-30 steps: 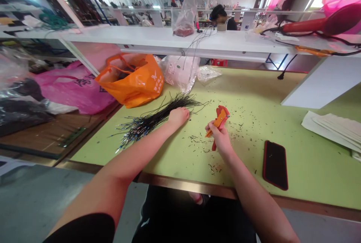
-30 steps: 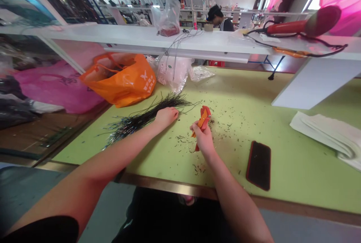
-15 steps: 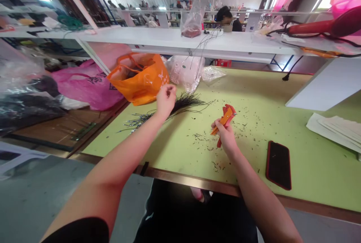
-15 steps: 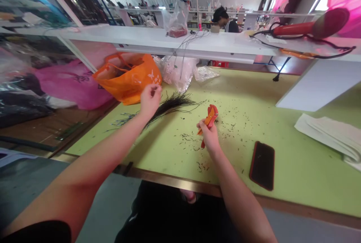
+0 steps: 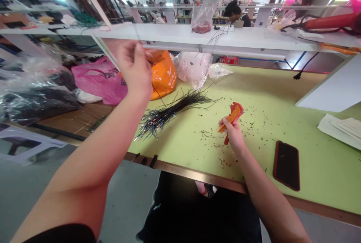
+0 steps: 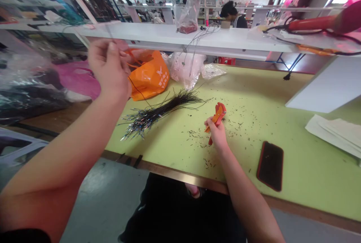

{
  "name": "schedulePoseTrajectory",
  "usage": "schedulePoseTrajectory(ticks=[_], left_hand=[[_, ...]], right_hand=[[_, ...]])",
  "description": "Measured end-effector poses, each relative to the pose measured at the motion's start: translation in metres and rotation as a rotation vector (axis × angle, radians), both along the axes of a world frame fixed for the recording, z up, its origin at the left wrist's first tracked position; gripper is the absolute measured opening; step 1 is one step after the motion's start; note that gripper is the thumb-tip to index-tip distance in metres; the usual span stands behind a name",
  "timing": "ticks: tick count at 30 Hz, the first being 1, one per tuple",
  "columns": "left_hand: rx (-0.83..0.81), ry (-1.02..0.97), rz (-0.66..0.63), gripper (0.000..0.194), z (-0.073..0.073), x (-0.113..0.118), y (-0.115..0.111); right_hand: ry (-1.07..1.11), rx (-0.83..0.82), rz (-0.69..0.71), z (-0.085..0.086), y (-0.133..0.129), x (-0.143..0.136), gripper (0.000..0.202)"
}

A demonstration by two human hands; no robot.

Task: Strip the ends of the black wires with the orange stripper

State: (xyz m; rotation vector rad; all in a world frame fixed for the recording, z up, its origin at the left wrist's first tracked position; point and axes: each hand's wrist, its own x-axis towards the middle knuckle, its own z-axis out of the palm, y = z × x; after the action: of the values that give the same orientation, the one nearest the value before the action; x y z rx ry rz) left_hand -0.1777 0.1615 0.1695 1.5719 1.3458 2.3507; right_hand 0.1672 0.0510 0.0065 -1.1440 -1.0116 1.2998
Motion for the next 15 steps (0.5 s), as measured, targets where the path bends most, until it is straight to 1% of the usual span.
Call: schedulePoseTrajectory(ticks=[2, 4, 6, 8, 10, 12, 14, 15], left_hand=[[-0.089, 0.207, -0.078, 0.026, -0.004, 0.016, -0.021], [-0.179, 0.416, -0.109, 0.034, -0.011, 0.035, -0.046], [-0.32, 0.53, -0.156, 0.036, -0.022, 0.055, -0.071], [-0.488, 0.596, -0.256, 0.034, -0.039, 0.074, -0.092], [-0.613, 0.673, -0.388, 0.028, -0.064, 0.093, -0.107], [-0.668, 0.713, -0.482, 0.023, -0.094, 0.111, -0.116], [-0.696, 0.692, -0.521, 0.022, -0.127, 0.128, -0.121], [-0.696, 0.664, -0.519, 0.021, -0.142, 0.135, -0.123]], right_hand=[[-0.006, 0.0, -0.005, -0.001, 0.001, 0.0, 0.039], [-0.016, 0.002, -0.004, -0.001, 0.001, 0.001, 0.039], [-0.017, 0.018, 0.009, -0.002, 0.001, 0.001, 0.039], [-0.001, 0.054, 0.033, -0.001, 0.0, 0.002, 0.04], [0.015, 0.092, 0.067, 0.001, -0.002, 0.001, 0.041], [0.023, 0.109, 0.102, 0.003, -0.004, 0.001, 0.043], [0.004, 0.102, 0.118, 0.005, -0.004, 0.001, 0.046], [-0.025, 0.094, 0.119, 0.005, -0.004, 0.002, 0.045]])
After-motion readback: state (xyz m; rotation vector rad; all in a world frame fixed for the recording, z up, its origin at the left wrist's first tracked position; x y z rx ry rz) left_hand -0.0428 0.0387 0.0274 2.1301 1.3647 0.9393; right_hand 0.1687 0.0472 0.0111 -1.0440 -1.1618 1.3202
